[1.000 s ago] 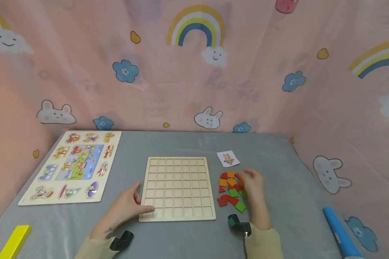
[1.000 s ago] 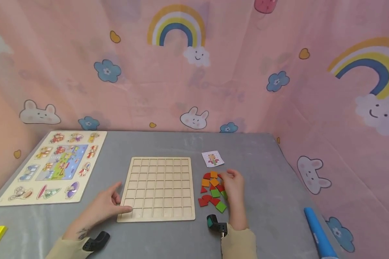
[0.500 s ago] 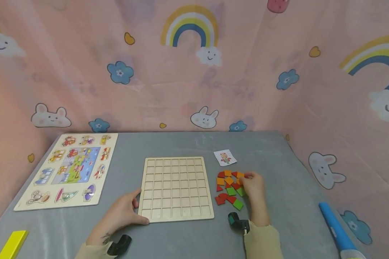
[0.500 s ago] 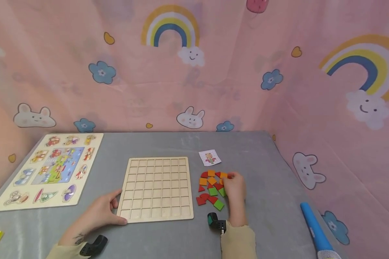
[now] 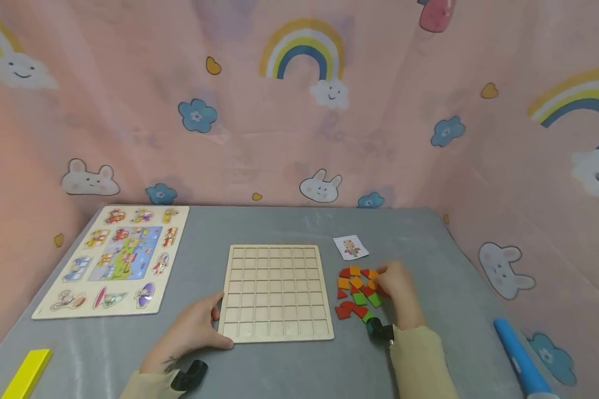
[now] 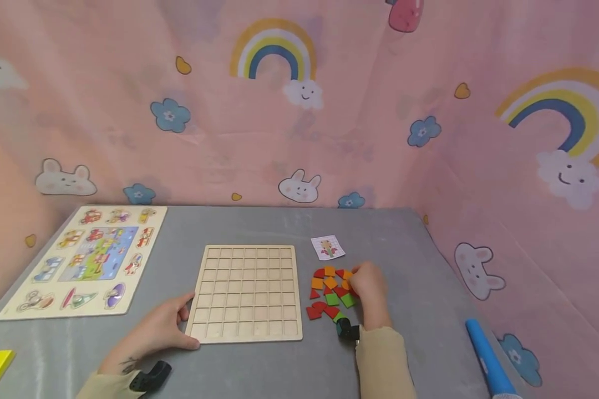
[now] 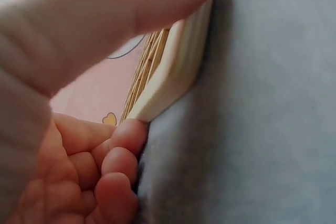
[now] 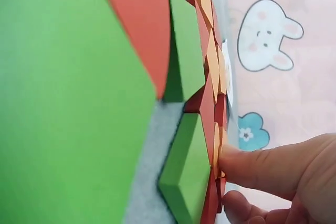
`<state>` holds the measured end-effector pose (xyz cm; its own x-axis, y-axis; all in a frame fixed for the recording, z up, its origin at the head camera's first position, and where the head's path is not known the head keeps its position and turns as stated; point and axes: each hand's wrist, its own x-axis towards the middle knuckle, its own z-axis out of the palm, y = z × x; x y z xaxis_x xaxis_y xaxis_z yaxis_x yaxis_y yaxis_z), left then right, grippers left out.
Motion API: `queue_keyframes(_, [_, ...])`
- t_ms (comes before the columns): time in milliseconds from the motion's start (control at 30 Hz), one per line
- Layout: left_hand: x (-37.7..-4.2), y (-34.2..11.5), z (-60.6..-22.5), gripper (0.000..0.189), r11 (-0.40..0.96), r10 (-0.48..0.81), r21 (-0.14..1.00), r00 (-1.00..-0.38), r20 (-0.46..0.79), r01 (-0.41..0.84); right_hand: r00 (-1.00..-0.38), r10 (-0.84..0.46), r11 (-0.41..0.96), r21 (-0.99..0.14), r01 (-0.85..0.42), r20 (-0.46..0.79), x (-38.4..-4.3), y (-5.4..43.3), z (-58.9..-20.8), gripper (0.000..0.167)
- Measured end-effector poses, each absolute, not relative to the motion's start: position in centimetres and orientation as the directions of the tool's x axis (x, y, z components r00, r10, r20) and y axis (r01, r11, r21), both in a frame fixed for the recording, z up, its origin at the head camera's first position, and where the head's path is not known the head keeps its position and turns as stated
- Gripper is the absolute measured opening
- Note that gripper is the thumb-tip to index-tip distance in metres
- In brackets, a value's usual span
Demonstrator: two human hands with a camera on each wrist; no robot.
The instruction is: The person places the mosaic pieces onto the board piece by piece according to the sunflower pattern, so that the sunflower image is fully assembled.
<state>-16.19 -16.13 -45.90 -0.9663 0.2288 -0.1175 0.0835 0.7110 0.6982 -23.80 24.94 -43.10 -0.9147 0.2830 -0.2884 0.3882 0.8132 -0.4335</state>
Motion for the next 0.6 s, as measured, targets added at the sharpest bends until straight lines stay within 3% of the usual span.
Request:
queue_keyframes(367, [-16.5,-16.0,-46.5,0.111,0.714,0.212,0.696,-0.971,-0.111,0.077,-0.915,0.238,0.782,-0.494,0.38,-0.326,-24.1,24.7,-42.8,0.016])
queue_keyframes(600, [-16.4,-16.0,-46.4,0.112,0.715,0.182,0.698,-0.973,-0.139,0.034,-0.971,0.056,0.577,-0.786,0.22,-0.231,-25.6,18.7,-40.9,0.024])
